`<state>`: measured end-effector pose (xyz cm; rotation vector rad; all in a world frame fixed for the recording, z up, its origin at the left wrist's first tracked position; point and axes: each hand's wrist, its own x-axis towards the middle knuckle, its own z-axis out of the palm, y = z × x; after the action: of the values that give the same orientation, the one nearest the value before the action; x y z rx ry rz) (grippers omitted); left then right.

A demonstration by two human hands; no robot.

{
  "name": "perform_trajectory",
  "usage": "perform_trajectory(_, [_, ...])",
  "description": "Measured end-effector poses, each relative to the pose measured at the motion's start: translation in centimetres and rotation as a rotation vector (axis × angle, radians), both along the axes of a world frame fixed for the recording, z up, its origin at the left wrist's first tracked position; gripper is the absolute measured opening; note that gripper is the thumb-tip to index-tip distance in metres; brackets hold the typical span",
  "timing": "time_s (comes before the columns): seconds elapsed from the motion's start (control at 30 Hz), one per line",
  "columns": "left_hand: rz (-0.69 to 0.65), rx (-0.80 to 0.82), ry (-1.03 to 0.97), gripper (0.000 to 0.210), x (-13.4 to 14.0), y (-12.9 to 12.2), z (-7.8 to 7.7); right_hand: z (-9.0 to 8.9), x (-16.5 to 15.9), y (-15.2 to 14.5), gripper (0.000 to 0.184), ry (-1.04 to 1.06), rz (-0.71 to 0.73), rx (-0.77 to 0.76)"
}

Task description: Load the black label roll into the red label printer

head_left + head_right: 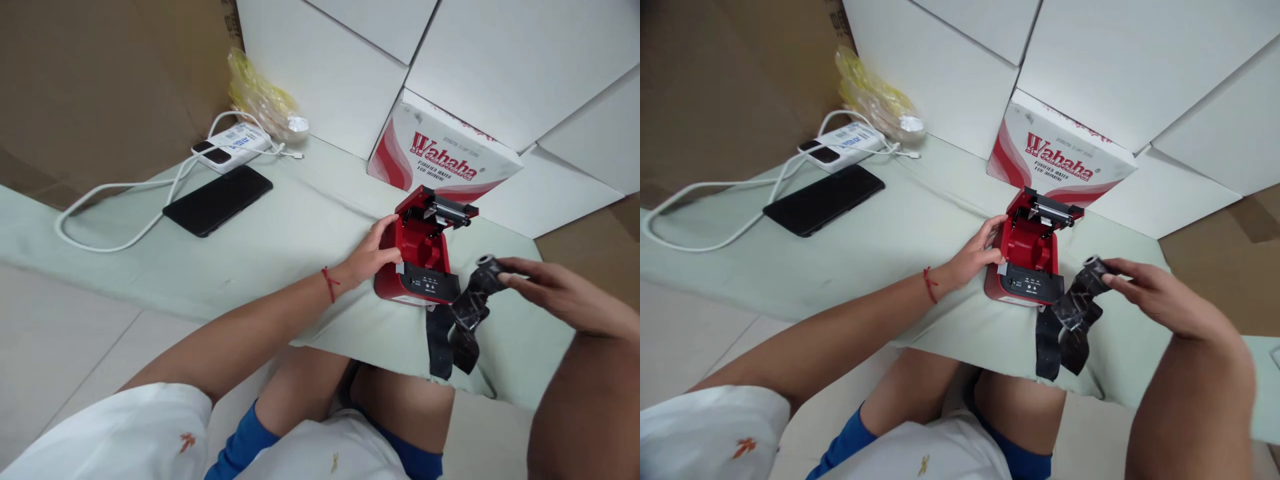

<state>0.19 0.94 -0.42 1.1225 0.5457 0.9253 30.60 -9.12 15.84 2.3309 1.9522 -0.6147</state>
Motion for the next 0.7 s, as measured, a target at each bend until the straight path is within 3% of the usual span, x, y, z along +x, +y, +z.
perform_trajectory(0.1, [0.013,0.027,-0.007,0.087,0.1,0.2,-0.3,-4.0,-0.4,1.2,0.055,0.061,0.026,-0.118])
perform_trajectory(0.2, [0.023,0.057,-0.015,0.087,0.1,0.2,-0.6,-7.1,-0.6,1.2,0.053,0.003,-0.021,-0.013])
perform_trajectory(0.3, [-0.005,0.032,-0.051,0.090,0.0,0.2,-0.7,-8.6,0.5,-0.5,0.049,-0.108,-0.087,0.088])
perform_trajectory(0.47, [-0.016,-0.016,-0.118,0.093,0.0,0.0,-0.6,-10.5,1.4,-3.5,0.042,-0.133,-0.081,0.082])
perform_trajectory(0.57, [-0.015,-0.015,-0.133,0.090,0.0,0.1,-0.7,-9.7,0.7,-4.9,0.039,-0.083,-0.034,0.080])
perform_trajectory(0.63, [-0.015,-0.009,-0.138,0.085,0.0,0.2,-0.9,-7.2,0.3,-6.1,0.033,0.050,0.075,0.036])
perform_trajectory(0.7, [-0.010,-0.003,-0.140,0.079,0.0,0.2,-0.9,-3.7,-0.1,-7.3,0.028,0.158,0.200,0.120])
